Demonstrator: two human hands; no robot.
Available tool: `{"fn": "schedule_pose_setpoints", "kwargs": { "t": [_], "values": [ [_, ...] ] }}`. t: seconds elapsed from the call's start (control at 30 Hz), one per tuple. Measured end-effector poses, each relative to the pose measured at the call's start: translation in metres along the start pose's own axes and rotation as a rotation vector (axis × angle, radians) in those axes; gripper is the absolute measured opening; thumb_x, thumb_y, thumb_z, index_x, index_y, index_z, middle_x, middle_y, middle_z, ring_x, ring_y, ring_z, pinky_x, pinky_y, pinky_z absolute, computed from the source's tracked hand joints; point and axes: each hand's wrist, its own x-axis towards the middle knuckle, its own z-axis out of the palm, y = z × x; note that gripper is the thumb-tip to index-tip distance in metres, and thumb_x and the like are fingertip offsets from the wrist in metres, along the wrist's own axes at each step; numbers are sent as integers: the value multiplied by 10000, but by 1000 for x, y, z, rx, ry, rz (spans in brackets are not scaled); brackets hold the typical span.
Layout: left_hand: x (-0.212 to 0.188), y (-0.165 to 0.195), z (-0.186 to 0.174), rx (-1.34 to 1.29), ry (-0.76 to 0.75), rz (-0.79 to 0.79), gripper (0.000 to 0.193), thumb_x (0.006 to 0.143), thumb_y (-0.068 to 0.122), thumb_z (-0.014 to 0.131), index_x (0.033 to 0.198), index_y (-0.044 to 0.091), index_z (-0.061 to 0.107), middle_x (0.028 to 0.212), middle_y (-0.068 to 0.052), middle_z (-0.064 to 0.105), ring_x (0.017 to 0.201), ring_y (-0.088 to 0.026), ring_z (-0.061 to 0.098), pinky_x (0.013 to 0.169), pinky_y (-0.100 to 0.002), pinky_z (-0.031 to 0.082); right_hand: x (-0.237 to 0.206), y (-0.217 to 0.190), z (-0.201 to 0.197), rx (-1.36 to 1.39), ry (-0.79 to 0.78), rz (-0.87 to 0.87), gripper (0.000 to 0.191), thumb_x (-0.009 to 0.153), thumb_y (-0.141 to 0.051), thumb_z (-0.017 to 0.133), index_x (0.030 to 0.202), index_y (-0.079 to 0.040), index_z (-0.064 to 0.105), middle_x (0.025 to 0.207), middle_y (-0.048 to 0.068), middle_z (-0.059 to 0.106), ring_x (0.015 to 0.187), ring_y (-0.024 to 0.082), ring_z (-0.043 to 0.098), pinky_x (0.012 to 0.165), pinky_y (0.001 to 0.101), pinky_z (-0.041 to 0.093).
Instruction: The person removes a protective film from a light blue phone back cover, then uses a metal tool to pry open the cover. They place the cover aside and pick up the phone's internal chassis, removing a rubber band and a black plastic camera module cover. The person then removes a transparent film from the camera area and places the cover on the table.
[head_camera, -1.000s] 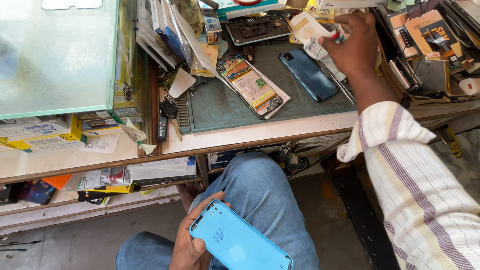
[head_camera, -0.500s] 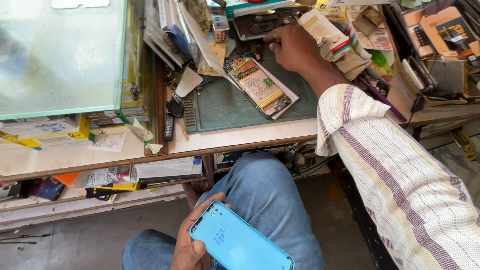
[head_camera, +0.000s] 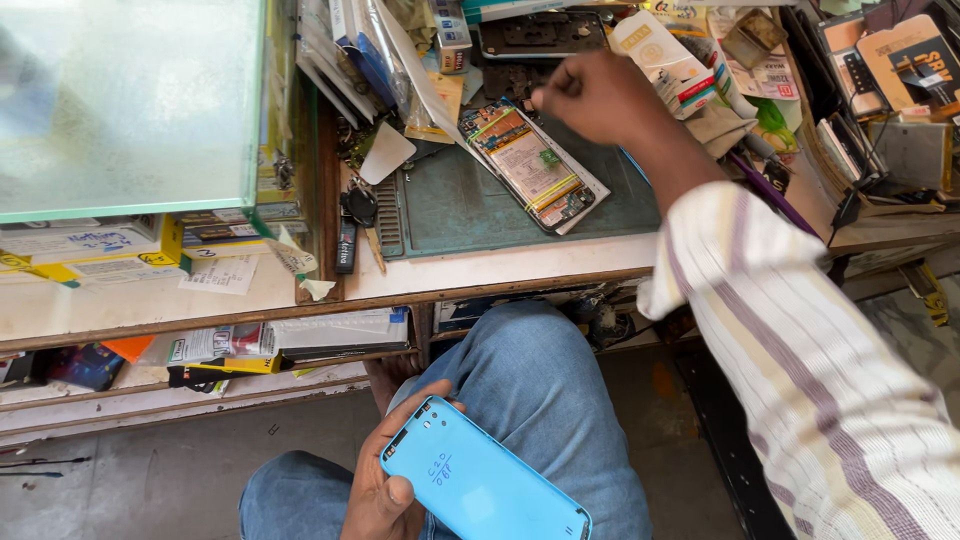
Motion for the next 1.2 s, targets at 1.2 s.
{"fn": "schedule_pose_setpoints", "kwargs": {
  "t": [1.2],
  "values": [
    [-15, 25, 39, 2, -30, 114, 1216, 611, 590, 958, 1502, -65, 454, 1321, -209, 654, 1231, -262, 650, 1079, -405, 526, -170, -50, -23, -64, 173, -299, 683, 872, -417, 849, 1403, -54, 619, 1384, 206, 615, 1273, 393, 587, 1022, 485, 491]
  ]
}}
